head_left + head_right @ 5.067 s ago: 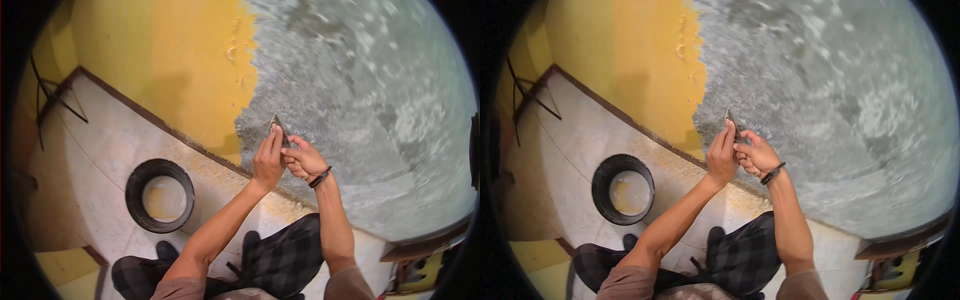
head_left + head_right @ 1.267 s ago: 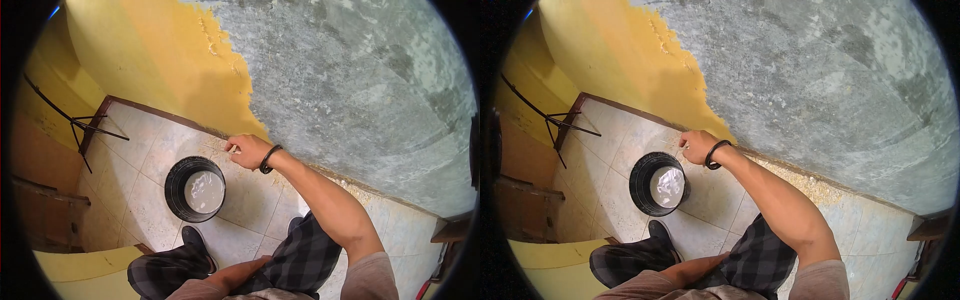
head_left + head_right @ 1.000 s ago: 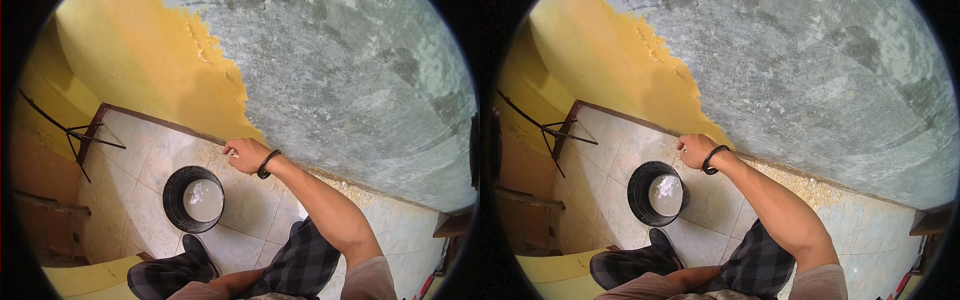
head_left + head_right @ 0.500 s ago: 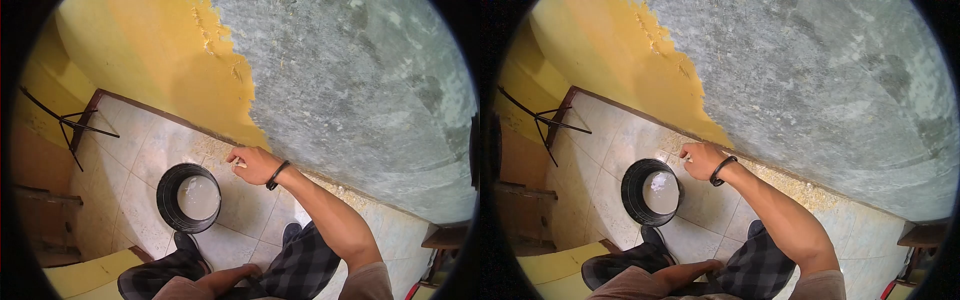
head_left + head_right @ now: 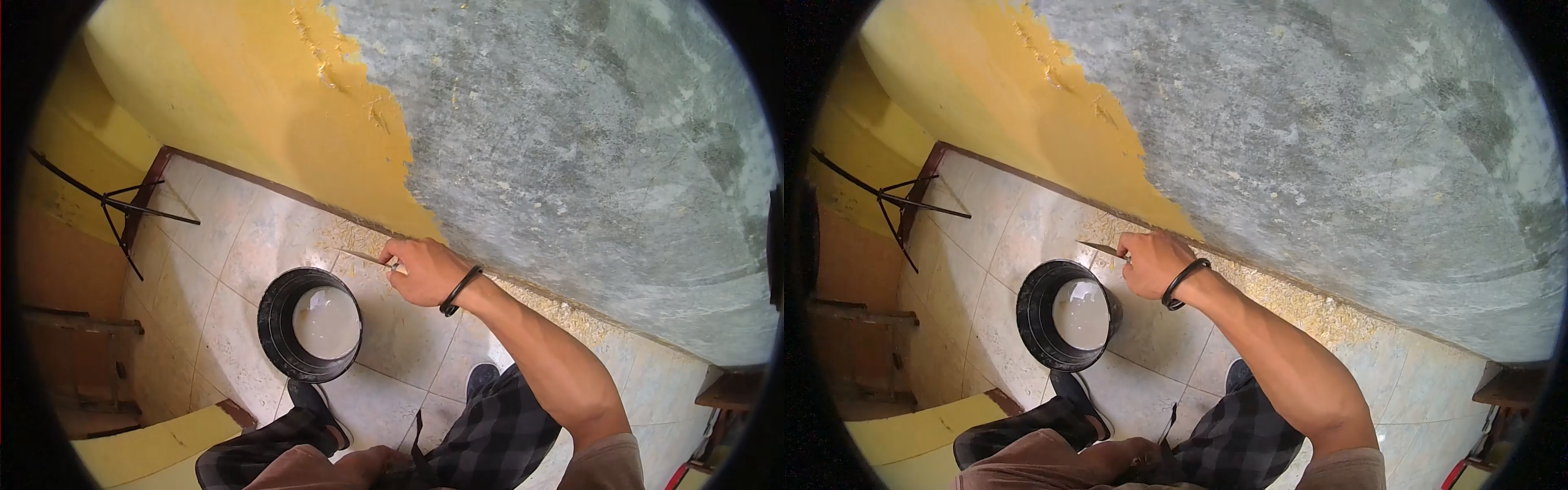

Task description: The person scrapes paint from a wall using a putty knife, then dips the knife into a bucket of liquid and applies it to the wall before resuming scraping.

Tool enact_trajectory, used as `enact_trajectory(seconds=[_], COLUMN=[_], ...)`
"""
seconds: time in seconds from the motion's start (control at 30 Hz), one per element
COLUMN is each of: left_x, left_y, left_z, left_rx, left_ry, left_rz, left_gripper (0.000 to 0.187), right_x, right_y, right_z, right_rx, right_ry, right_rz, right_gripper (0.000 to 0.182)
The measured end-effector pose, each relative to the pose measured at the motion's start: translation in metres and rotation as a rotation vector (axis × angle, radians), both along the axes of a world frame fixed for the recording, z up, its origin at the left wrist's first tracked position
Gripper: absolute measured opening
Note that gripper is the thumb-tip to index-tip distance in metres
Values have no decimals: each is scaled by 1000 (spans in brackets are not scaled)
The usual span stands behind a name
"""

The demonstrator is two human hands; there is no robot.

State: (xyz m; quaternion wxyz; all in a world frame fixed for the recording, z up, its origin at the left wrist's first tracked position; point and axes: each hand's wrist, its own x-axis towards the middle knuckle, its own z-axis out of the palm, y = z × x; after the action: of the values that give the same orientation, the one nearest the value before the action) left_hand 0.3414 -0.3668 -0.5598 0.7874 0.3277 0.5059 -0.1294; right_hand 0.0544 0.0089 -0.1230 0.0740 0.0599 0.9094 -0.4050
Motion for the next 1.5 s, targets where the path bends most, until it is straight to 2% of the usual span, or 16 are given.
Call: enact_trajectory(seconds=[0.1,0.17,0.37,0.53,0.7,0.77,1.07,1.3,1.4,1.43,1.5], left_x=[-11,-24,7,-3,-66,-93,-177,-193,-175,-172,-181], left_y=[3,15,17,15,1,-3,-7,-5,21,35,53], left_z=[3,16,27,36,57,54,47,60,74,107,158], left_rx=[-58,-92,-232,-358,-484,-521,-649,-745,-767,-762,-509], left_ry=[11,20,-22,2,110,159,316,351,315,291,122], left_rz=[13,26,113,173,181,169,191,328,414,422,185], left_gripper=[55,56,59,62,64,66,70,74,76,76,69], right_x=[5,5,6,3,-7,-9,-29,-35,-28,-25,-17], right_y=[-4,-5,-8,-9,-10,-11,-20,-30,-21,-18,-11], right_z=[6,0,1,-5,6,8,19,18,26,23,22], right_rx=[96,296,252,249,298,414,406,452,446,461,488], right_ry=[-31,10,33,72,75,96,209,22,-95,-113,-134], right_rz=[-56,-113,-62,-17,-20,-30,-199,-127,-87,-95,-95], right_gripper=[28,26,24,22,21,21,23,28,28,29,30])
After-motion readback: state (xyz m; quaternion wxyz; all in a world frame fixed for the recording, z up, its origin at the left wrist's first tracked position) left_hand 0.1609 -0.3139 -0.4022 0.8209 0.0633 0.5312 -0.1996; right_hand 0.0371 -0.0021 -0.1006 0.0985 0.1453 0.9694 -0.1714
